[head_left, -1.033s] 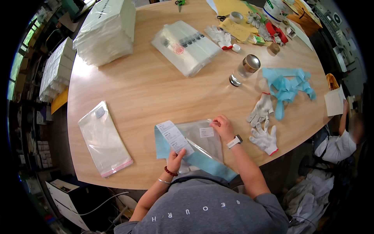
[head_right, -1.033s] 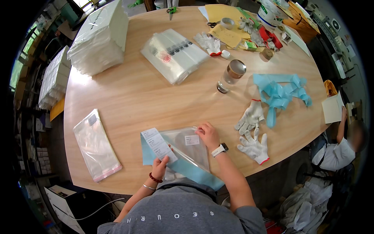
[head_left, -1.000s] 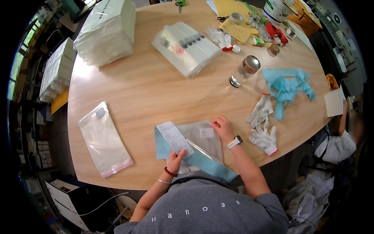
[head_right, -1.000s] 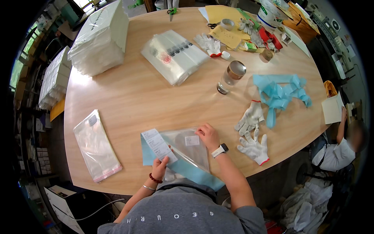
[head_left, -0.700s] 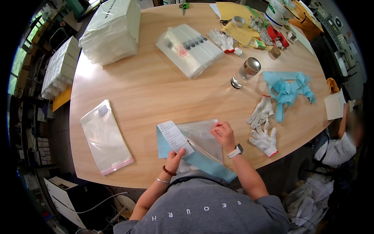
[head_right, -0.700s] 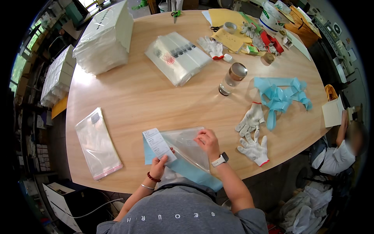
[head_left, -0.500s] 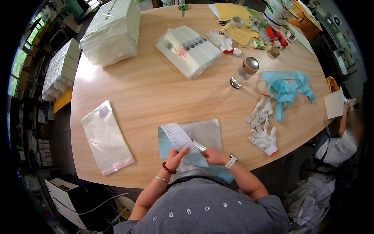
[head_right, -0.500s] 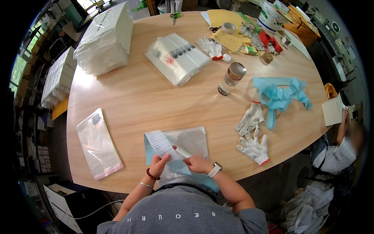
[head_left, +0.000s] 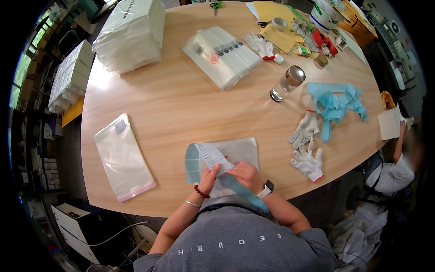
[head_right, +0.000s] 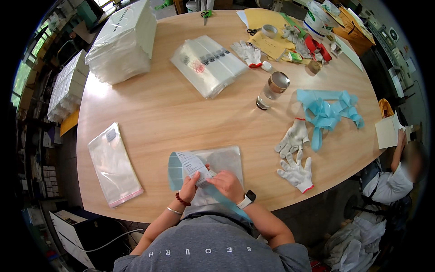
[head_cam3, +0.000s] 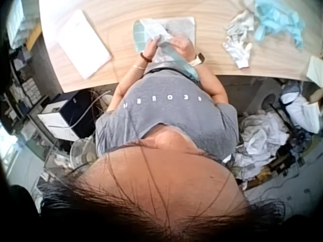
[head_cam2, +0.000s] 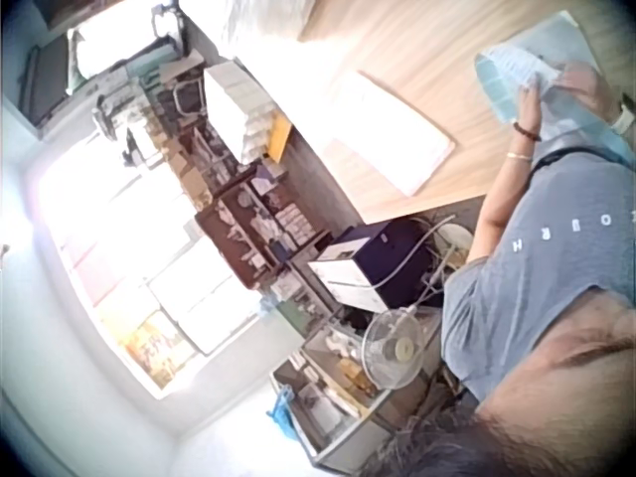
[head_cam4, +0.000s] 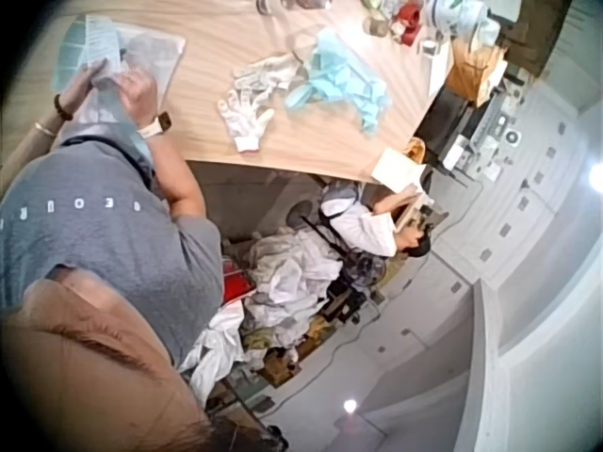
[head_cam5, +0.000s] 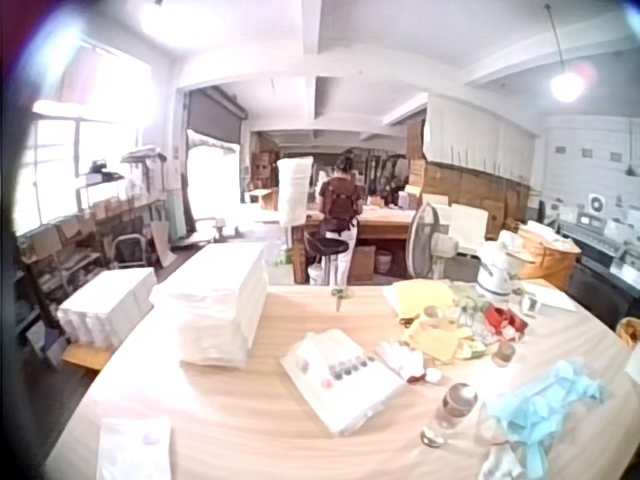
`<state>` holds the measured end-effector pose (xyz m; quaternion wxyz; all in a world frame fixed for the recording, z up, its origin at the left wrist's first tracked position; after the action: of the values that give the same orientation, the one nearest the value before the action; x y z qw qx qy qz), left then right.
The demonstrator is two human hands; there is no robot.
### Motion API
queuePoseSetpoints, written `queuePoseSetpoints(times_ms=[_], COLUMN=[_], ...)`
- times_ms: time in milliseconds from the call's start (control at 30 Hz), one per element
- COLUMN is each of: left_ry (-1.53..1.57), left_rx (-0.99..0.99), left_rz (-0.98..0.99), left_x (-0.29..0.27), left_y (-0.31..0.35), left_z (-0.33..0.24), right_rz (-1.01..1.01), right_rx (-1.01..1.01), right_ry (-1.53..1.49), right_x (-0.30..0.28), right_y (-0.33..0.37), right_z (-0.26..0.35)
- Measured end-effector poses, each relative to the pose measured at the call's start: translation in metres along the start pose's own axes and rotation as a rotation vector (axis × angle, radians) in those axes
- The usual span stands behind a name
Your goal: The person applies a long strip of printed labels onto a clear plastic bag on a wooden table. They smooth the labels with their fingers to ensure adhesion and then fold the excess strip over the bag.
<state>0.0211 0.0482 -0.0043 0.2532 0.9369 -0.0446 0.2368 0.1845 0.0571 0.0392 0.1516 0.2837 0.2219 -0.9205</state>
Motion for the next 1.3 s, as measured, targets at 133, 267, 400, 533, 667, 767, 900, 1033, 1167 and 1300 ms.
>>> queuePoseSetpoints(times_ms=[133,267,400,533,667,767,900,1033,1167,1300], left_ry=[0.175,0.199,0.129,0.082,0.06,0.045,0.011,0.019,0.014,0.038], left_rx=[-0.017,-0.065,-0.072,-0.042,-0.037,-0.018,0.001,-0.025,-0.019,-0.006], left_rz=[-0.106,-0.153,-0.158,-0.135,-0.14,-0.144,-0.156,-0.158,-0.146,-0.144], left_x=[-0.002,-0.01,-0.012,-0.015,-0.019,-0.022,-0.023,-0.021,-0.024,-0.024], left_y=[-0.003,0.0,0.003,0.004,0.003,0.002,0.004,0.005,0.006,0.008], left_z=[0.001,-0.002,0.001,0.003,0.011,0.015,0.013,0.011,0.013,0.013], right_rz=[-0.142,-0.225,-0.287,-0.248,-0.201,-0.122,-0.341,-0.119,-0.235,-0.387], right_rx=[-0.137,0.106,0.677,0.632,0.496,0.307,0.424,0.59,0.26,0.061], right_ry=[0.05,-0.189,-0.213,-0.177,0.035,0.311,0.507,0.021,0.29,0.435], right_x=[-0.019,-0.04,-0.03,-0.023,-0.015,-0.011,-0.025,-0.03,-0.033,-0.039], right_y=[0.0,0.007,0.002,-0.005,-0.015,-0.021,-0.028,-0.028,-0.027,-0.039], right_z=[0.033,0.014,-0.054,-0.071,-0.071,-0.058,-0.058,-0.093,-0.078,-0.044])
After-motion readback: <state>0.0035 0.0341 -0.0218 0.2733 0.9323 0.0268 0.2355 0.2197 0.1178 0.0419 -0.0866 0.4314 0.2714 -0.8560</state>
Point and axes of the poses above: each hand's wrist, its own y-axis away from the middle knuckle, its own x-axis out of the palm, z = x × y, the point moved 2 cm from there along -y, towards the middle knuckle, and after that the axes turned 7 degrees about -z, right-handed, at the moved point
